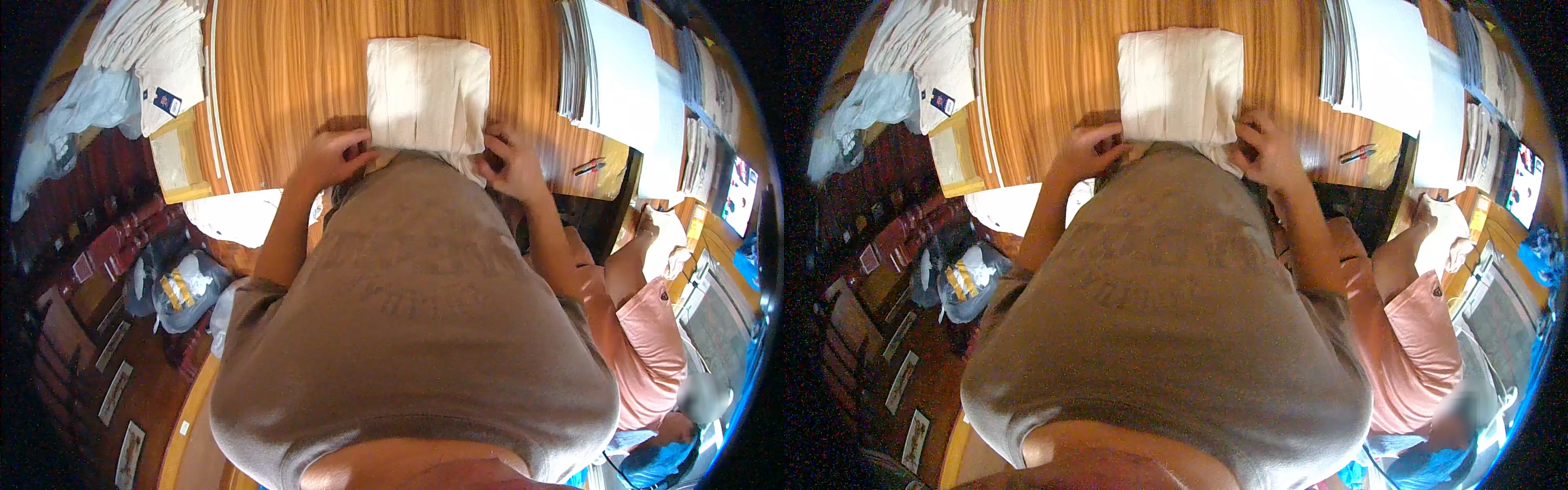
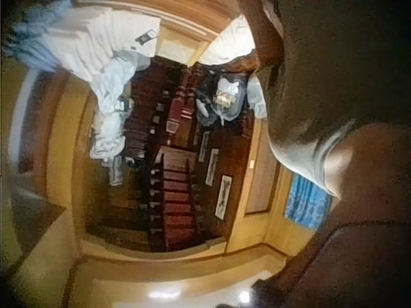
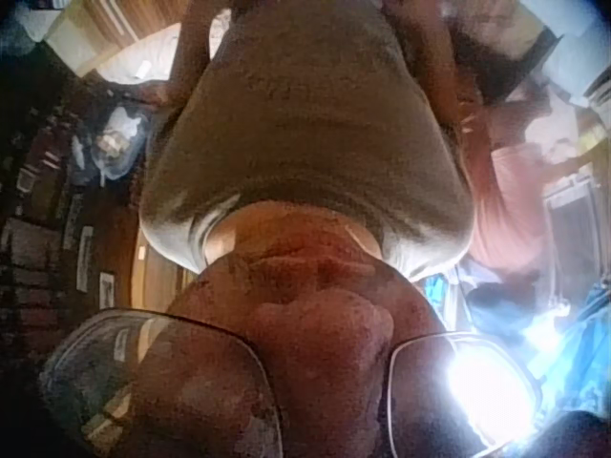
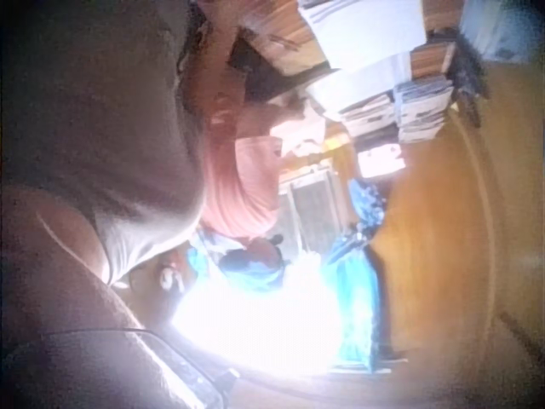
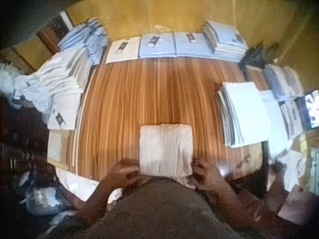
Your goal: The person folds shirts by hand on a wooden table, using a cardboard template for uniform sizing and placing them into stacks.
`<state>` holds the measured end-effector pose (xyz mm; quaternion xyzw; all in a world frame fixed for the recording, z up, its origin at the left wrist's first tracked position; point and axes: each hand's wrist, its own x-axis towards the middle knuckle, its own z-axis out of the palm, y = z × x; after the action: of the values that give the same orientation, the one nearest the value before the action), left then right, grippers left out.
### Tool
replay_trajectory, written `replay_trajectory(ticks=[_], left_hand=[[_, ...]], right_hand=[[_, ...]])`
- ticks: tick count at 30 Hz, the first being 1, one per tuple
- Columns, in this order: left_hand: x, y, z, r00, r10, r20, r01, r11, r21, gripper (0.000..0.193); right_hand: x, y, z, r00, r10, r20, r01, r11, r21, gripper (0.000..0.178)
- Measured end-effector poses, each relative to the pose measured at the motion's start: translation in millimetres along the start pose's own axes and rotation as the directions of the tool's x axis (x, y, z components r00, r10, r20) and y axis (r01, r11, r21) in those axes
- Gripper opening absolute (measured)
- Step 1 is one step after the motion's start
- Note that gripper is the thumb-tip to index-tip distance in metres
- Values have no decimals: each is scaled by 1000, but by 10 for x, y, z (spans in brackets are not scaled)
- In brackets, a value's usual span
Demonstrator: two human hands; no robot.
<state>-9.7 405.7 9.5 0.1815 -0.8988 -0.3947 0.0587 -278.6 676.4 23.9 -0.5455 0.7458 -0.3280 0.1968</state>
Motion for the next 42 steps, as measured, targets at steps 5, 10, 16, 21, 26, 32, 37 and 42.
replay_trajectory(ticks=[5, 10, 16, 21, 26, 32, 37, 42], left_hand=[[57, -180, -129, 965, 203, 164, -245, 921, 304, 16], [-165, -229, -38, 973, 153, 174, -177, 975, 135, 19], [-234, 13, -63, 993, 63, 104, -70, 995, 66, 17], [-292, -112, 85, 973, 25, 228, -36, 999, 41, 15], [-460, -51, 114, 958, -124, 257, 173, 969, -179, 18], [-257, 102, 35, 822, -404, 402, 513, 831, -213, 42], [-77, 234, 59, 824, -420, 381, 473, 879, -56, 57], [-230, 133, 170, 813, -462, 355, 477, 878, 51, 51]], right_hand=[[91, 242, -2, 992, -96, 87, 108, 982, -157, 18], [-188, 67, 102, 987, 92, 135, -102, 992, 70, 11], [-83, -291, -57, 998, 37, 49, -35, 999, -28, 13], [-217, 34, 107, 996, -79, 49, 82, 994, -74, 14], [-366, -97, 183, 997, 15, 74, -11, 998, -55, 14], [-296, -212, 122, 994, 63, 86, -59, 997, -49, 23], [-338, -161, 186, 986, 131, 103, -126, 990, -58, 28], [-430, -182, 293, 981, 193, 13, -193, 981, -22, 30]])
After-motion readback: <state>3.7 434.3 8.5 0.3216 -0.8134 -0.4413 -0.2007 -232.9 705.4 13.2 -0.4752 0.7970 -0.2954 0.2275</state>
